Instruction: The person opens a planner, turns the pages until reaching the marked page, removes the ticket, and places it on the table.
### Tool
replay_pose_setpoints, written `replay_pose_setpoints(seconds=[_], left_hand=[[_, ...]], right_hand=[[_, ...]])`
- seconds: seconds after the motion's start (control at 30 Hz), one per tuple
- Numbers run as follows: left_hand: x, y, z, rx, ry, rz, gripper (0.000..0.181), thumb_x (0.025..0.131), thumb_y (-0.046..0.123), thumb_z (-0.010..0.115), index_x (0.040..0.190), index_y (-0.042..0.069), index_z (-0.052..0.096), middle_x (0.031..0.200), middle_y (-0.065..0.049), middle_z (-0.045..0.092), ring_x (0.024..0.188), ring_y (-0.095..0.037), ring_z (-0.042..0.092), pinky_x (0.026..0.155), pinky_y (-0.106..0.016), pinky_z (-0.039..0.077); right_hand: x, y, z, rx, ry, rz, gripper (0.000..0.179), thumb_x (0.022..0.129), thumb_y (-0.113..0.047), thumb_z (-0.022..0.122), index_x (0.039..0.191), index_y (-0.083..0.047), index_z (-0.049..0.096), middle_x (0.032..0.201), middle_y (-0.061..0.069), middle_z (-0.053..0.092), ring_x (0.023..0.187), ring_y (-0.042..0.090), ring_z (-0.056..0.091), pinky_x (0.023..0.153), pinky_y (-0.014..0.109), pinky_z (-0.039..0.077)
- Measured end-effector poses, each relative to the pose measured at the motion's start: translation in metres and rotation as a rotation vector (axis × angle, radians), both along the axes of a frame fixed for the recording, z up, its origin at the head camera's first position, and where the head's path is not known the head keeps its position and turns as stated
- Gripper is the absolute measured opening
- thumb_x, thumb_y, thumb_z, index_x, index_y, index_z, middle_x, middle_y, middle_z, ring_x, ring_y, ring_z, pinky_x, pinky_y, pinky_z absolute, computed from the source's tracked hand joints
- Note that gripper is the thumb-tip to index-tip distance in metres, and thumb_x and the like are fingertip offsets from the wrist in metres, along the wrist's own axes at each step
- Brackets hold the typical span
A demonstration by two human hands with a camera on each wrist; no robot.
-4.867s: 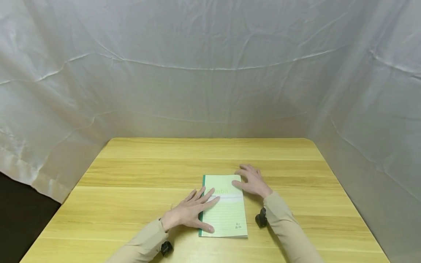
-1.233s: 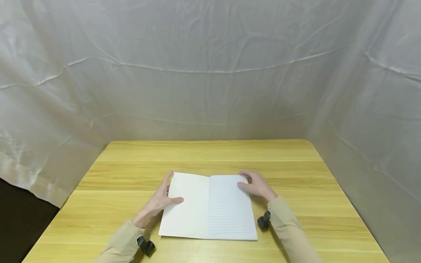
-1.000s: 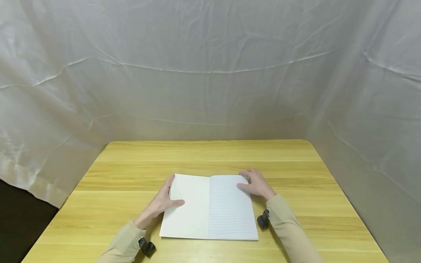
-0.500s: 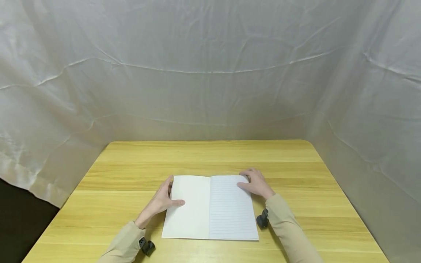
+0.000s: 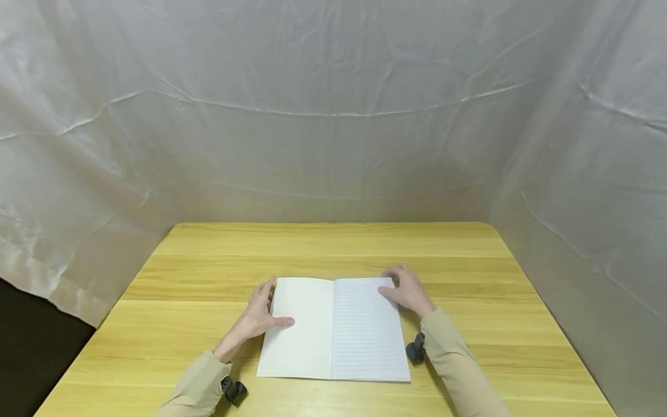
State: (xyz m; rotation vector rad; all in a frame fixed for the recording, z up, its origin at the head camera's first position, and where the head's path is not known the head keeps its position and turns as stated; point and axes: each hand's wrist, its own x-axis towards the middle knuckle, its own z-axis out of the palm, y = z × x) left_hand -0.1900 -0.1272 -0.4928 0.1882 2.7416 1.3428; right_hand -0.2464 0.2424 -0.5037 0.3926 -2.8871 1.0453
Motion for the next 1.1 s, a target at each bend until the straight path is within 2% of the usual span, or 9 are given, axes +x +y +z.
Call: replay_pose_setpoints(seconds=[0.17,0.3,0.43,0.67,0.77,0.83,0.9,0.97,1.1], left_hand=[[0.001,0.001,-0.001,0.002,0.041,-0.015,0.114,0.071,0.019,0.092,0.156,-0.007,0.021,0.156,-0.034,0.024,0.144,-0.051,0.022,0.115,-0.071,0.029],[0.003,0.003,-0.001,0.001,0.068,-0.023,0.111,0.072,0.019,0.091,0.156,-0.006,0.024,0.157,-0.033,0.024,0.145,-0.050,0.023,0.117,-0.070,0.027],[0.005,0.006,0.001,0.003,0.088,-0.034,0.108,0.072,0.018,0.091,0.155,-0.005,0.026,0.157,-0.032,0.024,0.145,-0.050,0.024,0.117,-0.070,0.026],[0.007,0.010,0.006,0.003,0.094,-0.061,0.103,0.075,0.021,0.089,0.155,-0.002,0.029,0.157,-0.030,0.026,0.145,-0.049,0.024,0.116,-0.072,0.027],[0.007,0.011,0.008,0.027,0.084,-0.076,0.101,0.076,0.024,0.088,0.155,0.000,0.029,0.158,-0.027,0.027,0.145,-0.047,0.025,0.116,-0.071,0.028],[0.007,0.011,0.011,0.058,0.068,-0.083,0.100,0.078,0.026,0.086,0.156,0.001,0.029,0.158,-0.026,0.027,0.146,-0.046,0.025,0.116,-0.070,0.029],[0.008,0.012,0.013,0.083,0.039,-0.082,0.098,0.080,0.030,0.085,0.157,0.003,0.029,0.160,-0.025,0.025,0.148,-0.045,0.023,0.116,-0.071,0.028],[0.008,0.014,0.016,0.109,0.015,-0.081,0.096,0.083,0.034,0.082,0.157,0.006,0.029,0.162,-0.025,0.024,0.151,-0.046,0.021,0.116,-0.073,0.026],[0.009,0.017,0.020,0.174,-0.007,-0.103,0.090,0.087,0.040,0.078,0.157,0.010,0.031,0.163,-0.021,0.029,0.153,-0.045,0.020,0.117,-0.073,0.023]], right_hand=[[0.002,0.000,0.001,-0.042,0.011,-0.062,0.029,0.089,-0.019,0.076,0.107,0.002,0.069,0.104,0.017,0.064,0.092,0.026,0.057,0.079,0.037,0.049],[0.006,-0.003,0.005,-0.099,0.044,-0.066,0.017,0.092,-0.018,0.073,0.086,-0.002,0.068,0.093,0.012,0.065,0.084,0.020,0.056,0.074,0.031,0.048],[0.009,-0.008,0.008,-0.129,0.093,-0.074,0.024,0.094,-0.017,0.071,0.072,-0.007,0.065,0.084,0.009,0.069,0.077,0.015,0.058,0.070,0.025,0.049],[0.010,-0.016,0.017,-0.159,0.074,-0.120,0.022,0.094,-0.022,0.072,0.083,-0.003,0.074,0.079,0.010,0.073,0.069,0.011,0.057,0.060,0.022,0.046],[0.012,-0.017,0.023,-0.218,0.034,-0.124,0.027,0.093,-0.027,0.073,0.082,-0.002,0.072,0.077,0.011,0.071,0.066,0.007,0.054,0.060,0.020,0.045],[0.015,-0.018,0.028,-0.268,-0.002,-0.108,0.027,0.094,-0.029,0.072,0.090,-0.002,0.074,0.086,0.013,0.074,0.071,0.005,0.059,0.066,0.018,0.048],[0.019,-0.017,0.033,-0.306,-0.050,-0.057,0.031,0.098,-0.030,0.067,0.106,-0.001,0.074,0.103,0.017,0.076,0.085,0.007,0.065,0.073,0.017,0.051],[0.024,-0.016,0.039,-0.360,-0.117,0.039,0.040,0.103,-0.031,0.058,0.126,0.001,0.067,0.125,0.022,0.070,0.107,0.017,0.069,0.084,0.017,0.054],[0.032,-0.015,0.051,-0.473,-0.294,0.294,0.052,0.111,-0.032,0.037,0.147,0.003,0.047,0.149,0.027,0.050,0.134,0.041,0.054,0.099,0.027,0.055]])
